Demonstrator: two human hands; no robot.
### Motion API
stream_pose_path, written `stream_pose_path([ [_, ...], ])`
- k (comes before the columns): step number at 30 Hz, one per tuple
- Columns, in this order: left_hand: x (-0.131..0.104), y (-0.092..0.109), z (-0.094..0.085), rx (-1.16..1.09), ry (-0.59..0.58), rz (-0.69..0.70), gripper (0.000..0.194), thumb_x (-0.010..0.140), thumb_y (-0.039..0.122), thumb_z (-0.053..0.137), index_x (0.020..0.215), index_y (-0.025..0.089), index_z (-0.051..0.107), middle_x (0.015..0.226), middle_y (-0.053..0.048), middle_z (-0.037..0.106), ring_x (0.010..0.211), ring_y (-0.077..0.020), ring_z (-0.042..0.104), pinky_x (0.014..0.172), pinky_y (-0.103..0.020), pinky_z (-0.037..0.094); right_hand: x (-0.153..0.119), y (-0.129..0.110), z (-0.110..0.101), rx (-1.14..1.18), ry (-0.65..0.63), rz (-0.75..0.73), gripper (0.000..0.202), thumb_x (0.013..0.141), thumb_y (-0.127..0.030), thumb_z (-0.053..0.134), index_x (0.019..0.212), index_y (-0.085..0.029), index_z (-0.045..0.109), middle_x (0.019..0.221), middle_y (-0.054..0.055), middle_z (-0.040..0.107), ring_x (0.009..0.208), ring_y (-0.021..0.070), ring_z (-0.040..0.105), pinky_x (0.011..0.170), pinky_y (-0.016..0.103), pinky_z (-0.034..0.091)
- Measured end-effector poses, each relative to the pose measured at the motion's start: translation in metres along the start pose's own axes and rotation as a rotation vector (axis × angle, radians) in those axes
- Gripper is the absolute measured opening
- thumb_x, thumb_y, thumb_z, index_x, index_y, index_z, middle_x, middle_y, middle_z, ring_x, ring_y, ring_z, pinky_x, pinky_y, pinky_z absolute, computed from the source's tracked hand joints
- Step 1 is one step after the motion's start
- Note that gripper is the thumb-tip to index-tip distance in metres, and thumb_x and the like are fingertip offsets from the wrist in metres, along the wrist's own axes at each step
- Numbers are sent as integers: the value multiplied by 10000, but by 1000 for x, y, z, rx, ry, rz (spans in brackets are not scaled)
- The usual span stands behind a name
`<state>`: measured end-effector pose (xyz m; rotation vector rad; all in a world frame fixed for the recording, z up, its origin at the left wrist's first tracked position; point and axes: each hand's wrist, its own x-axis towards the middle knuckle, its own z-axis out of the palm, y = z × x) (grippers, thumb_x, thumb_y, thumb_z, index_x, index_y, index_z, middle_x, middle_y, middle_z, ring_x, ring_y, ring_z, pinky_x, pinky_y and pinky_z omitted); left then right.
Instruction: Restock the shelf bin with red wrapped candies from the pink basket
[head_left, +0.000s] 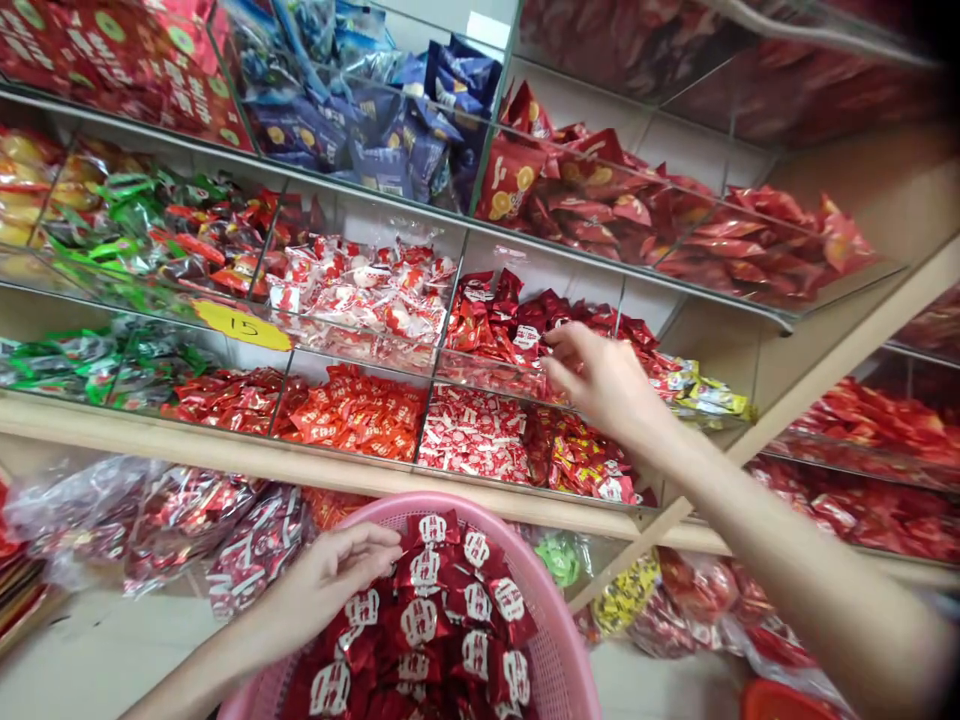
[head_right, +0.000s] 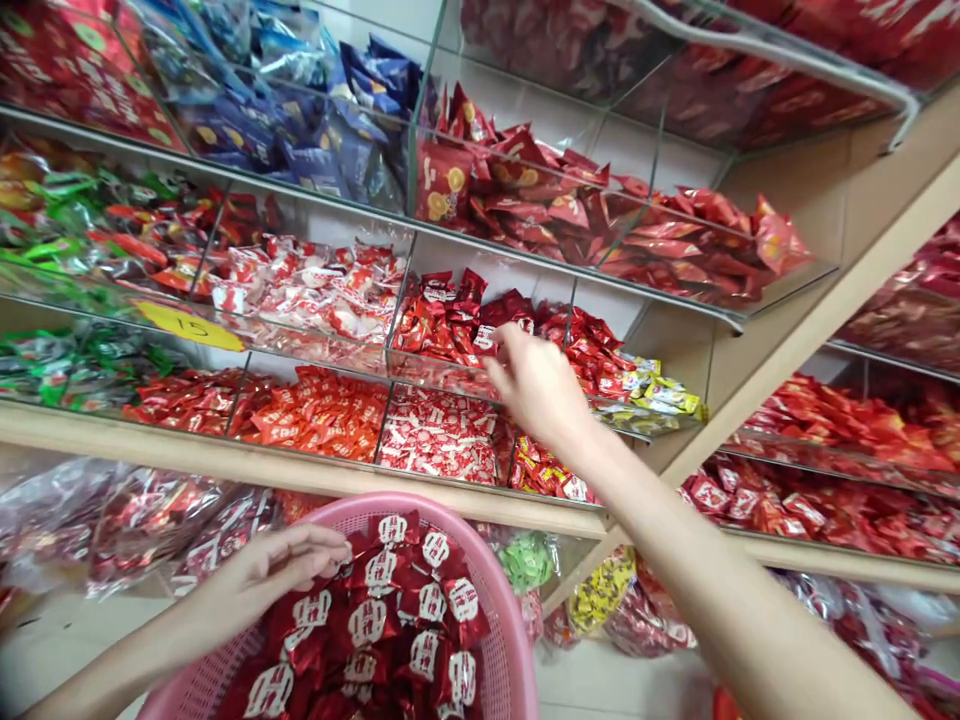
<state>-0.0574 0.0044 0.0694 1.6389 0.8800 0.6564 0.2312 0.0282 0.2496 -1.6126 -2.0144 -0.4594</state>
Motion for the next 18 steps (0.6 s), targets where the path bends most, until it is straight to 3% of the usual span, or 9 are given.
stream_pose_path([
  [2,0,-3,1,-18,-10,-7,374,804,504,525,1035,229,629,1079,-55,667,1033,-234,596,911,-353,451,26,25,-5,-103,-77,-6,235,789,-231,547,1014,-165,567,825,70,678,747,197,610,675,311,433],
  [5,0,-7,1,-31,-16,-19,378,801,513,525,1042,240,627,1092,-51,662,1045,-233,590,924,-360,445,49,39,-7,-292,-329,-23,187,708,-251,645,883,-189,620,842,78,675,787,221,604,679,321,416],
  [8,1,-11,0,-21,-25,-20,368,807,510,521,1040,246,628,1096,-47,659,1043,-229,588,934,-368,437,59,30,-5,-492,-473,39,163,617,-286,730,666,-185,613,742,91,645,833,280,596,735,406,389],
  [11,1,-14,2,-44,-30,-17,355,813,494,522,1046,247,627,1091,-45,657,1044,-225,585,947,-375,430,66,15,-4,-552,-572,125,256,511,-217,795,504,-179,541,637,67,599,856,302,593,793,471,356],
  [14,1,-14,5,-70,-20,-17,346,803,486,541,1033,245,638,1077,-45,658,1052,-233,579,961,-385,420,71,7,-1,-602,-660,178,233,487,-164,796,527,-172,566,688,66,619,889,306,592,818,488,357],
  [18,-1,-10,8,-112,-9,-19,333,789,482,562,1009,250,655,1049,-43,663,1040,-241,585,955,-385,424,73,1,-4,-660,-722,206,203,560,-190,753,734,-145,658,786,91,650,882,297,608,801,447,395],
])
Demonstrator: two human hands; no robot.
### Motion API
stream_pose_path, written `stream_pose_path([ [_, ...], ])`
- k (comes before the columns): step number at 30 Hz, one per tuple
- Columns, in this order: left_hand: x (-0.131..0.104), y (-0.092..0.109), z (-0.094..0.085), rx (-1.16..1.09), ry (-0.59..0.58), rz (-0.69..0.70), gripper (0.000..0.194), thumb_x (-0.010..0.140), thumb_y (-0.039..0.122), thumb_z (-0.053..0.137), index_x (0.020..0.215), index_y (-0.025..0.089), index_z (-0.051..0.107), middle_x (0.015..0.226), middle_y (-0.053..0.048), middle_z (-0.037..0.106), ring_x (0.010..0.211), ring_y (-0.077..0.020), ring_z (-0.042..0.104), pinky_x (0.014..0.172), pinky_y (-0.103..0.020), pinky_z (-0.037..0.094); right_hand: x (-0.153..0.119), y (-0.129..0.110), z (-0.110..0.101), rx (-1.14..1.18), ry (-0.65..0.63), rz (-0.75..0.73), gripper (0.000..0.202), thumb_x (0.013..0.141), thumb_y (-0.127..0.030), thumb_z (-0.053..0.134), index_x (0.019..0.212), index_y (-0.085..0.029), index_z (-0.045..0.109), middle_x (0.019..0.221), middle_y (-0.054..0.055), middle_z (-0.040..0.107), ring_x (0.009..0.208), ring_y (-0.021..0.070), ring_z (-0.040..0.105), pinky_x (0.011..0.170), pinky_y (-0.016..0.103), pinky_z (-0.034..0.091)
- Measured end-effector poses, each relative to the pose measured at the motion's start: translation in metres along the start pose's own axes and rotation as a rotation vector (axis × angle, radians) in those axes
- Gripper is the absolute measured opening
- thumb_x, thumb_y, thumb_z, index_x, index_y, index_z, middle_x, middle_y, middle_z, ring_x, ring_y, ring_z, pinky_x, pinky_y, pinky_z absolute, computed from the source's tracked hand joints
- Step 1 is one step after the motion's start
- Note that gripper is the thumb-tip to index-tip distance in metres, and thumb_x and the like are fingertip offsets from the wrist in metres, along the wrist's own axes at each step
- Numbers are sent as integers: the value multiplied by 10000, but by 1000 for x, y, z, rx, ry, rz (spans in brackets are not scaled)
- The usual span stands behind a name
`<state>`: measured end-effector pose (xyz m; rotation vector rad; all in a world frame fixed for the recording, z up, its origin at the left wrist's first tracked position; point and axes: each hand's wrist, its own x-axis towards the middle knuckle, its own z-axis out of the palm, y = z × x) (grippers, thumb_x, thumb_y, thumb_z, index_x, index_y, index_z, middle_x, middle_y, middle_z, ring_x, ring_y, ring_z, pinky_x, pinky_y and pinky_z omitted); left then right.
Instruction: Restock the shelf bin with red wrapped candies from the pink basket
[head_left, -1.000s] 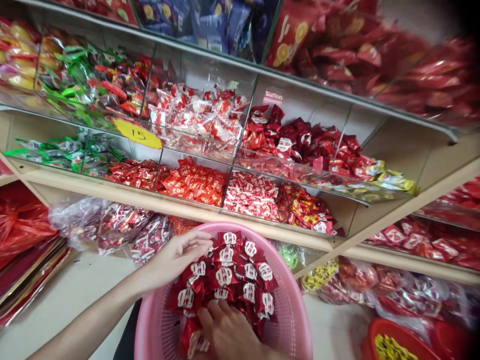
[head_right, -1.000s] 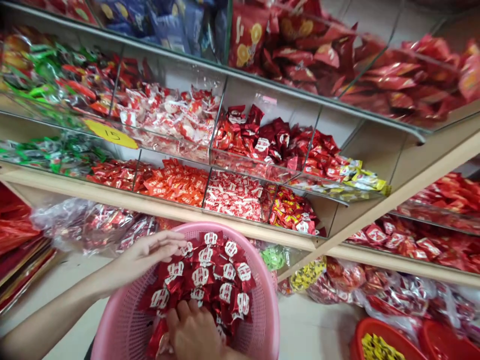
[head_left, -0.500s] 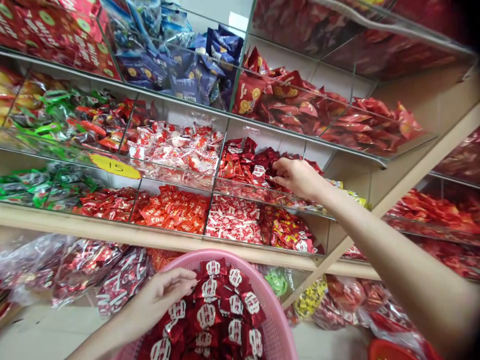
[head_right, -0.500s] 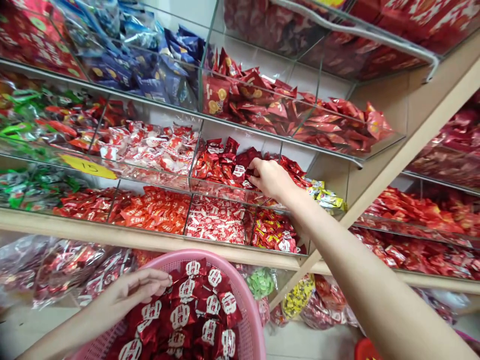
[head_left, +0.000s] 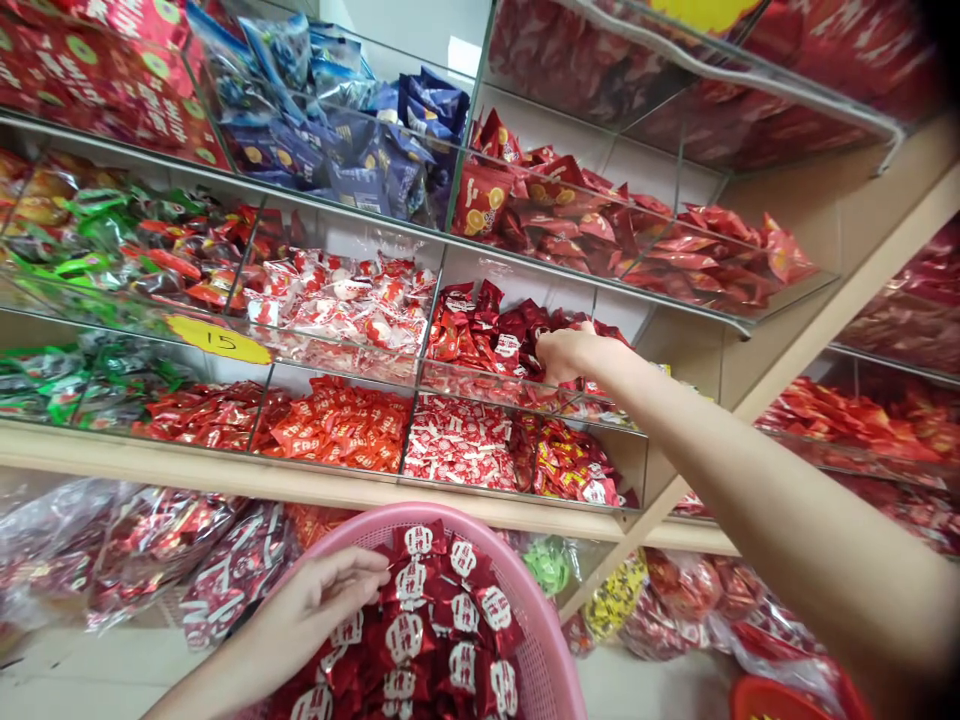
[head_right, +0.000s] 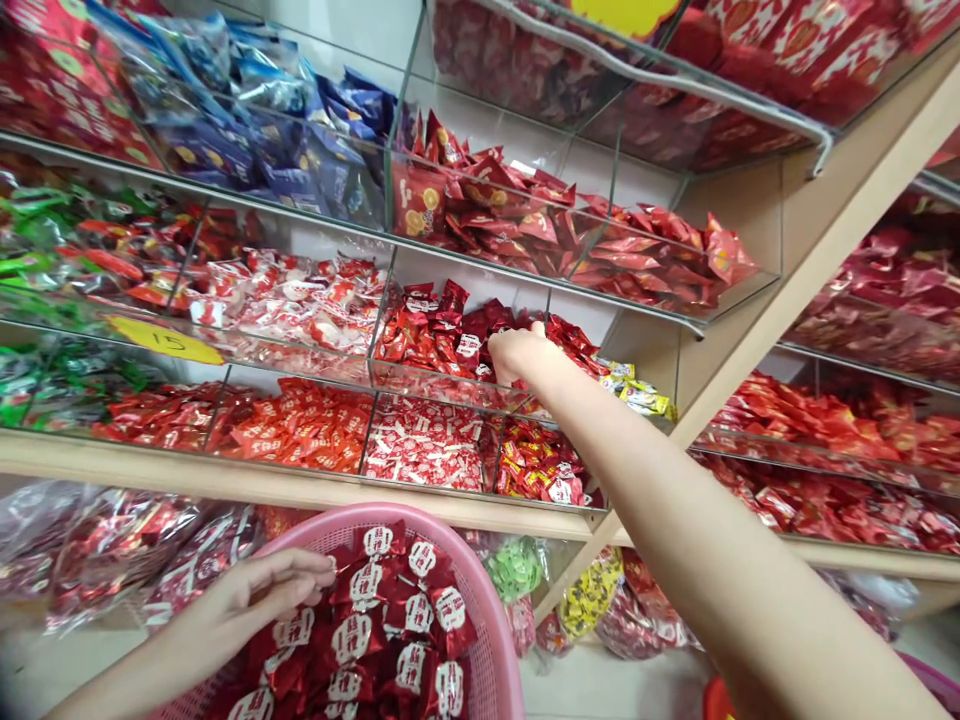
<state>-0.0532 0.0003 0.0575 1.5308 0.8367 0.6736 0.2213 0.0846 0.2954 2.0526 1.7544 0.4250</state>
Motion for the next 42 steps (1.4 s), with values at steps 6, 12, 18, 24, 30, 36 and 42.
stream_pose_path([
  [6,0,13,5,25,20,3,319,780,483,572,992,260,658,1033,-40,665,1020,-250,589,931,-396,426,-28,29,-4,122,221,-5,200,689,-227,662,876,-154,662,837,98,647,782,238,606,589,306,406],
  [12,7,47,24,-221,-19,-37,404,827,516,493,1020,197,649,1042,-89,670,991,-250,601,888,-391,450,-93,7,41,321,818,-296,163,834,-271,537,947,-178,610,864,76,582,759,188,533,617,298,386],
  [18,11,71,48,-744,-155,-45,398,868,461,468,1060,148,621,1082,-126,647,986,-218,604,859,-341,470,-142,-84,118,327,994,-641,273,922,-164,364,1119,-130,550,993,96,611,837,193,484,711,335,356],
  [24,3,63,51,-609,-42,-19,281,830,313,589,1065,164,623,1077,-105,638,886,-177,636,752,-255,501,-146,-96,155,485,955,-662,317,895,-171,443,1207,-162,498,1114,105,576,980,214,487,823,361,370],
  [30,5,57,45,-500,60,33,256,829,337,577,1025,180,627,1009,-81,644,881,-189,632,780,-301,493,-150,-111,173,1452,446,-407,636,820,-387,568,1363,-248,267,1264,111,487,1069,218,511,866,382,444],
  [36,2,57,49,-325,142,78,212,815,364,567,903,184,638,861,-30,619,800,-150,582,733,-294,490,-147,-136,164,1900,340,-154,218,858,-389,501,875,-205,616,720,-12,594,689,134,539,657,249,437],
  [42,2,48,49,-127,323,165,218,803,367,574,699,181,617,647,29,557,604,-97,467,573,-223,398,-148,-143,162,1800,490,-51,242,851,-376,503,739,-191,610,641,-27,563,602,120,482,585,229,393],
])
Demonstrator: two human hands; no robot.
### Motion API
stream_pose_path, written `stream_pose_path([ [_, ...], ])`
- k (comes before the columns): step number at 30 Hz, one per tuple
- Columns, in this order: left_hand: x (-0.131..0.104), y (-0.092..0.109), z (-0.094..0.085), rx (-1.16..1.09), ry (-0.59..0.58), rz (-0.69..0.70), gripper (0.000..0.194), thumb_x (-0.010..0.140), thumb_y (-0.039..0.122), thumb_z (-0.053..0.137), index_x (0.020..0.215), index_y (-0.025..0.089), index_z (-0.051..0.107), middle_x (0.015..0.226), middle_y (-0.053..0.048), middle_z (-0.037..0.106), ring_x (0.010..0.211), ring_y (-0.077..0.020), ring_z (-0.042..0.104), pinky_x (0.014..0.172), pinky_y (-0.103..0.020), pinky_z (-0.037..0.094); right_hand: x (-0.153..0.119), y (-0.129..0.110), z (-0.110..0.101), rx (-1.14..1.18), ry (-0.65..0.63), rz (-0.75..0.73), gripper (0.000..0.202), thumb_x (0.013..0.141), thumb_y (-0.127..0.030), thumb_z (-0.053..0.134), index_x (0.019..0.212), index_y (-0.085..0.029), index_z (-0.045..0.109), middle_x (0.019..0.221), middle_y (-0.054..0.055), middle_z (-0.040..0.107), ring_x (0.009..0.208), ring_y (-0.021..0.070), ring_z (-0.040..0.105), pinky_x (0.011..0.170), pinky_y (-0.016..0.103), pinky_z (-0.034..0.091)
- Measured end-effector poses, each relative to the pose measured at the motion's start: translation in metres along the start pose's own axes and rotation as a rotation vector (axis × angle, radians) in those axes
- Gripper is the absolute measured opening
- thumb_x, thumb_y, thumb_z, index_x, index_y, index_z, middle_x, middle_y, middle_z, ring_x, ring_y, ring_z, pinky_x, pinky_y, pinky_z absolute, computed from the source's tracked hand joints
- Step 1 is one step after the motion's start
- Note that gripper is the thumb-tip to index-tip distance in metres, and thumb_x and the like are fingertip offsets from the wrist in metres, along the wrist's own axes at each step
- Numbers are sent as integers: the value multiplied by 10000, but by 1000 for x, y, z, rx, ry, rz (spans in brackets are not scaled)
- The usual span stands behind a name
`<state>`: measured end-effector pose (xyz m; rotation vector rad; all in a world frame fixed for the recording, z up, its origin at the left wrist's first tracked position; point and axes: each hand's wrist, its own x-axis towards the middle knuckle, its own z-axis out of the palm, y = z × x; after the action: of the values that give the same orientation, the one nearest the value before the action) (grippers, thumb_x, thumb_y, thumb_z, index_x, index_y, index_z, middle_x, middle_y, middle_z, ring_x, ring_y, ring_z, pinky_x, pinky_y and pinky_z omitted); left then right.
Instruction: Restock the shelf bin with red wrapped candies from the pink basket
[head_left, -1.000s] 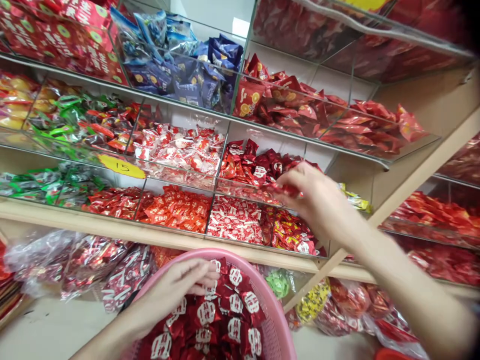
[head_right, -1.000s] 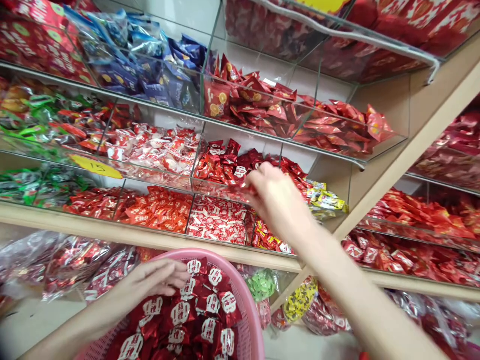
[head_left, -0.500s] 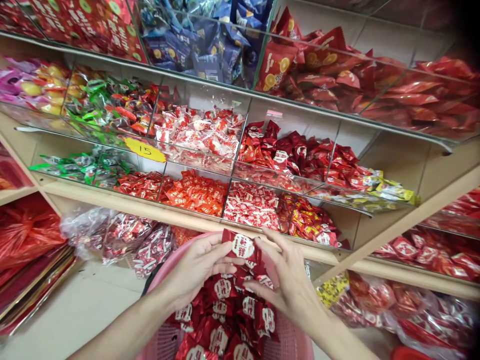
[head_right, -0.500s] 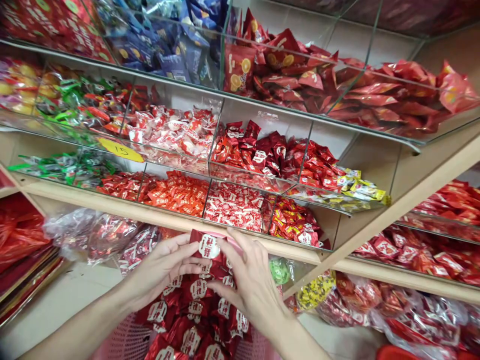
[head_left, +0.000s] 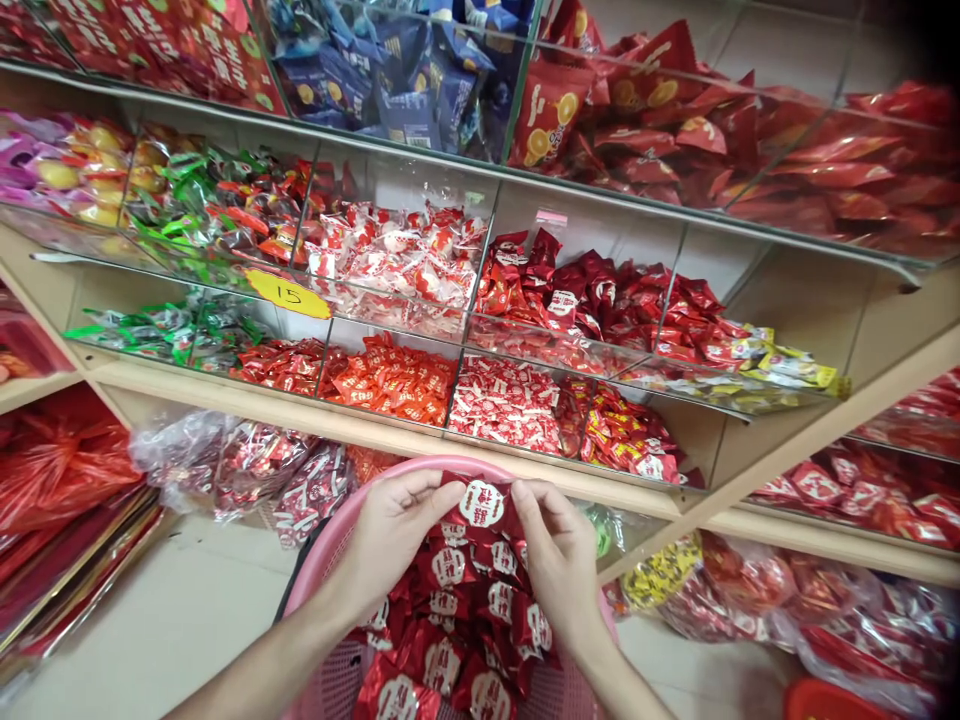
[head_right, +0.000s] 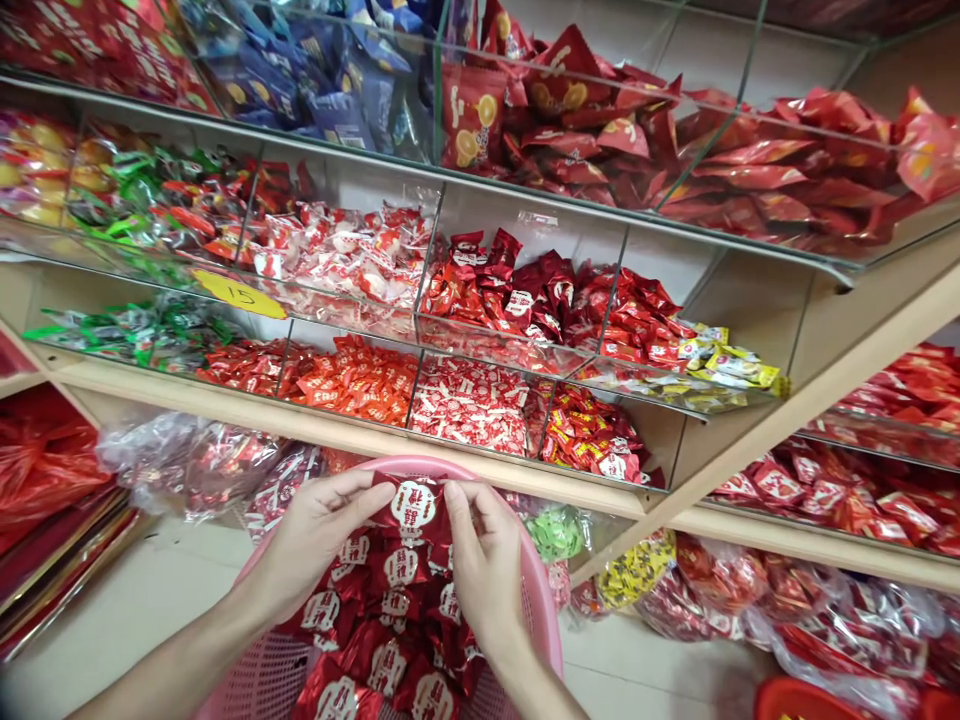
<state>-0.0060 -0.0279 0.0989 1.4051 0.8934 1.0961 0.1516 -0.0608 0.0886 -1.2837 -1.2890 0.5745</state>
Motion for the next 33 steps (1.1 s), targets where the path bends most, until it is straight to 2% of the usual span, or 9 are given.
stream_pose_path([
  [7,-8,1,5,-173,111,-55,135,769,318,631,768,201,698,762,3,678,688,-122,565,670,-240,445,-5,-2,1,79,24,38,239,837,-385,521,740,-190,620,636,-8,570,600,142,501,572,252,418],
  [12,-10,-6,11,-325,208,-78,127,751,308,661,765,184,689,758,6,670,700,-115,574,672,-230,466,-5,4,7,265,14,181,228,827,-400,542,801,-194,636,687,-9,607,650,139,537,640,261,453],
  [15,-8,-9,13,-428,270,-130,131,744,312,671,785,189,685,775,12,670,711,-102,585,653,-210,483,-7,8,15,485,-91,320,229,832,-412,533,918,-221,625,847,1,645,727,140,576,660,267,482],
  [19,-10,-15,15,-471,260,-154,113,732,280,687,768,173,680,767,18,651,716,-88,581,665,-205,507,-12,8,20,679,-258,454,233,797,-354,602,997,-234,598,1005,13,629,834,136,585,693,266,508],
  [22,-16,-18,11,-444,212,-176,96,729,254,691,748,163,668,758,17,637,722,-92,577,680,-226,523,-12,10,16,701,-285,502,228,775,-332,630,973,-223,602,996,7,631,848,127,583,704,255,511],
  [25,-20,-17,-1,-368,204,-167,154,749,255,670,878,172,661,886,-19,670,823,-126,602,724,-249,521,-9,17,4,572,-352,485,239,766,-330,637,974,-224,583,914,-11,638,750,103,587,638,229,499],
  [27,-20,-16,-10,-340,258,-141,214,760,263,656,955,179,637,955,-37,677,877,-139,608,748,-251,511,-7,23,-5,436,-483,425,242,744,-294,659,955,-223,563,821,-33,632,667,89,578,601,222,484],
  [30,-18,-15,-23,-333,344,-108,243,750,262,657,975,181,614,953,-34,682,859,-132,614,730,-244,505,-9,31,-14,146,-850,282,180,731,-216,649,895,-214,576,762,-38,632,666,106,586,609,245,479],
  [33,-17,-16,-28,-327,365,-105,260,734,255,663,976,178,609,939,-31,681,836,-129,616,702,-235,501,-14,35,-12,-232,-1173,60,182,708,-123,636,866,-213,635,779,-26,657,698,121,594,624,246,462],
])
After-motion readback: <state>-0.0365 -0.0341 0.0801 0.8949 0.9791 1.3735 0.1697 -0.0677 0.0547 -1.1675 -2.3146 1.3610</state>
